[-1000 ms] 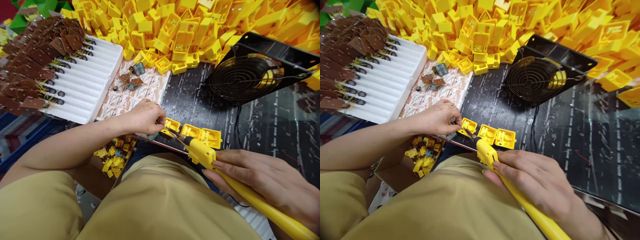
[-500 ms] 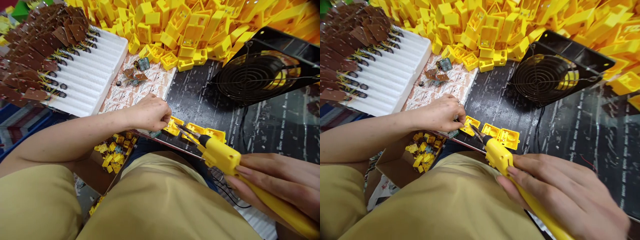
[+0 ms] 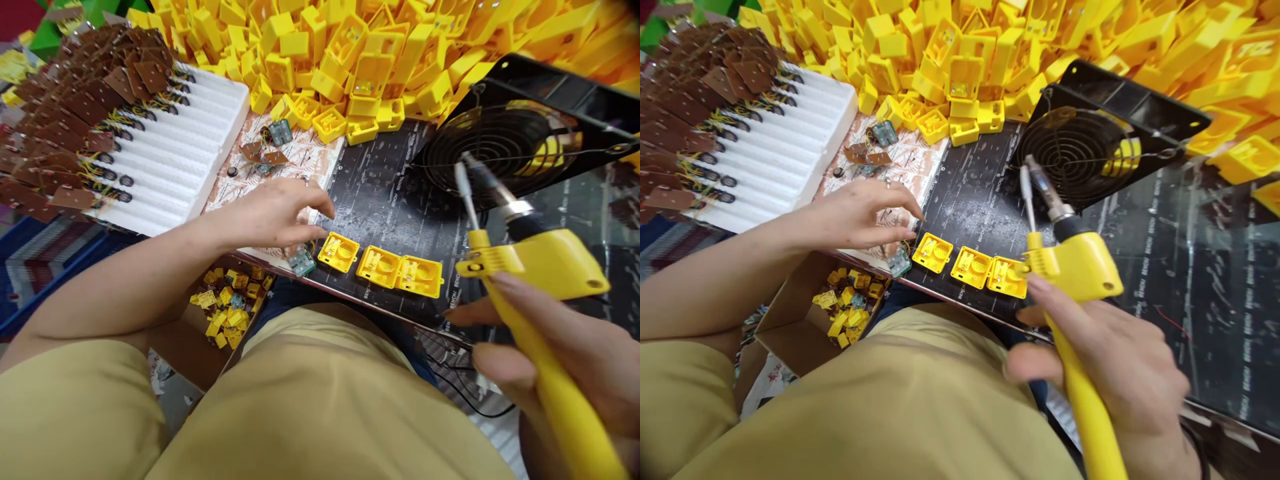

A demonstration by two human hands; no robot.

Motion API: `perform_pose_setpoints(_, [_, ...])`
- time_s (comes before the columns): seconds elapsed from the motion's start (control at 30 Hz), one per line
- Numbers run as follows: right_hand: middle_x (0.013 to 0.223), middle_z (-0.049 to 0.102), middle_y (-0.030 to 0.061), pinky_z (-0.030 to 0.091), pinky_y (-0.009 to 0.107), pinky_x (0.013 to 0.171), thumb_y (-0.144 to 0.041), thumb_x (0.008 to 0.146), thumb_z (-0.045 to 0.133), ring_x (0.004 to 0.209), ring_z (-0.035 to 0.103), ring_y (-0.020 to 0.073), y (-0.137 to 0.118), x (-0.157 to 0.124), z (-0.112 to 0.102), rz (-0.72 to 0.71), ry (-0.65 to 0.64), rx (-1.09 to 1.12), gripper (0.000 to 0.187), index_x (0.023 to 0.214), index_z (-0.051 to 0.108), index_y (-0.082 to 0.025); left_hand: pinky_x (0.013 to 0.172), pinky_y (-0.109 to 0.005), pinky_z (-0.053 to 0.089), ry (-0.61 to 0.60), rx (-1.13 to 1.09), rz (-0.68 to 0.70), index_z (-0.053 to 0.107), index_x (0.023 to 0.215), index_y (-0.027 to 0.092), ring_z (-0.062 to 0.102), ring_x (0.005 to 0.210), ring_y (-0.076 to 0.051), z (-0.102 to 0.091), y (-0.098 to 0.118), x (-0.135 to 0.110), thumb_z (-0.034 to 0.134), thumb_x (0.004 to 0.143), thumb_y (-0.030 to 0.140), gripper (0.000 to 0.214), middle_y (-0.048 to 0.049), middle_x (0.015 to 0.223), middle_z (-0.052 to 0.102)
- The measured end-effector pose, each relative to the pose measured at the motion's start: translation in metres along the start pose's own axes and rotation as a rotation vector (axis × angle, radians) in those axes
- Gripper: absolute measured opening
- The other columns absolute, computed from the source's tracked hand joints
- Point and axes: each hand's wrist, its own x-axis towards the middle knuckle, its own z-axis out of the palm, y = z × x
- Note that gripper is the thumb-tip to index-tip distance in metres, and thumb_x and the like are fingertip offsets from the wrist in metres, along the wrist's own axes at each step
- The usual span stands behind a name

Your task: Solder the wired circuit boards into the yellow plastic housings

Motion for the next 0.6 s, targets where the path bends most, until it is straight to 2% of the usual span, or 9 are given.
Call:
perform_pose_setpoints(0.07, [0.067,0.065,-0.0029,0.043,0.028,0.050,-0.031,0.097,0.054,0.053,0.060,0.0144,0.007,0.005,0.010,-0.074,0.016,-0.076,0.038,0.135,0.053,-0.031,0.099,-0.035,0.048,0.104,-0.054,0.120,0.065,0.119,0.017,0.064,0.114,-0.023,0.018,-0.002,-0.004,0.061,0.090,0.041,0.038,-0.0125,0.127,0.067])
perform_pose_setpoints(0.13, [0.066,0.063,-0.0045,0.041,0.026,0.051,-0.026,0.090,0.065,0.050,0.056,0.0117,0.015,0.013,0.024,-0.143,0.062,-0.110,0.030,0.120,0.060,-0.028,0.107,-0.040,0.045,0.159,-0.074,0.248,0.059,0.130,0.015,0.054,0.131,-0.028,0.043,-0.001,-0.007,0.061,0.091,0.047,0.051,-0.0183,0.145,0.053])
perform_pose_setpoints(0.23, [0.079,0.067,0.0000,0.047,0.027,0.062,-0.036,0.086,0.070,0.065,0.063,0.0142,0.025,0.024,0.045,-0.248,0.039,-0.071,0.032,0.113,0.057,-0.022,0.107,-0.043,0.046,0.139,-0.048,0.295,0.061,0.130,0.014,0.053,0.132,-0.029,0.061,0.001,-0.019,0.052,0.097,0.033,0.039,-0.0178,0.144,0.055])
perform_pose_setpoints(0.3, [0.087,0.069,0.0041,0.051,0.029,0.069,-0.042,0.088,0.067,0.075,0.067,0.0173,0.028,0.028,0.056,-0.284,0.002,-0.040,0.037,0.113,0.055,-0.019,0.105,-0.038,0.048,-0.021,-0.100,0.257,0.063,0.129,0.014,0.060,0.122,-0.026,0.044,0.001,-0.035,0.053,0.096,0.033,0.038,-0.0156,0.139,0.060])
perform_pose_setpoints(0.4, [0.092,0.070,0.0058,0.054,0.030,0.072,-0.035,0.089,0.067,0.077,0.068,0.0185,0.028,0.027,0.068,-0.286,-0.024,-0.016,0.036,0.117,0.053,-0.018,0.090,-0.026,0.052,-0.481,-0.180,0.132,0.065,0.127,0.020,0.070,0.104,-0.020,-0.011,-0.009,-0.057,0.063,0.090,0.040,0.042,-0.0078,0.120,0.073])
perform_pose_setpoints(0.43, [0.094,0.070,0.0062,0.054,0.030,0.072,-0.032,0.089,0.067,0.079,0.068,0.0186,0.026,0.027,0.071,-0.283,-0.022,-0.011,0.035,0.117,0.052,-0.018,0.086,-0.025,0.052,-0.551,-0.157,0.037,0.068,0.122,0.022,0.071,0.099,-0.019,-0.029,-0.016,-0.058,0.065,0.087,0.042,0.040,-0.0054,0.113,0.075])
perform_pose_setpoints(0.47, [0.096,0.070,0.0065,0.054,0.029,0.072,-0.029,0.089,0.067,0.081,0.069,0.0187,0.023,0.027,0.074,-0.280,-0.014,-0.006,0.034,0.118,0.052,-0.019,0.083,-0.025,0.052,-0.513,-0.100,-0.080,0.072,0.114,0.022,0.071,0.094,-0.019,-0.045,-0.025,-0.053,0.065,0.086,0.043,0.036,-0.0040,0.107,0.077])
perform_pose_setpoints(0.5, [0.098,0.071,0.0067,0.054,0.029,0.072,-0.027,0.089,0.067,0.083,0.069,0.0189,0.020,0.028,0.077,-0.277,-0.005,-0.003,0.034,0.119,0.052,-0.019,0.083,-0.026,0.051,-0.372,-0.017,-0.217,0.074,0.107,0.021,0.070,0.092,-0.019,-0.056,-0.036,-0.042,0.062,0.086,0.041,0.031,-0.0032,0.102,0.077])
perform_pose_setpoints(0.6, [0.100,0.071,0.0057,0.054,0.029,0.074,-0.027,0.090,0.066,0.084,0.070,0.0184,0.007,0.037,0.086,-0.251,0.023,-0.004,0.033,0.120,0.053,-0.021,0.090,-0.033,0.046,0.302,0.208,-0.608,0.072,0.106,0.018,0.066,0.104,-0.024,-0.067,-0.079,0.012,0.045,0.093,0.039,0.036,-0.0079,0.105,0.074])
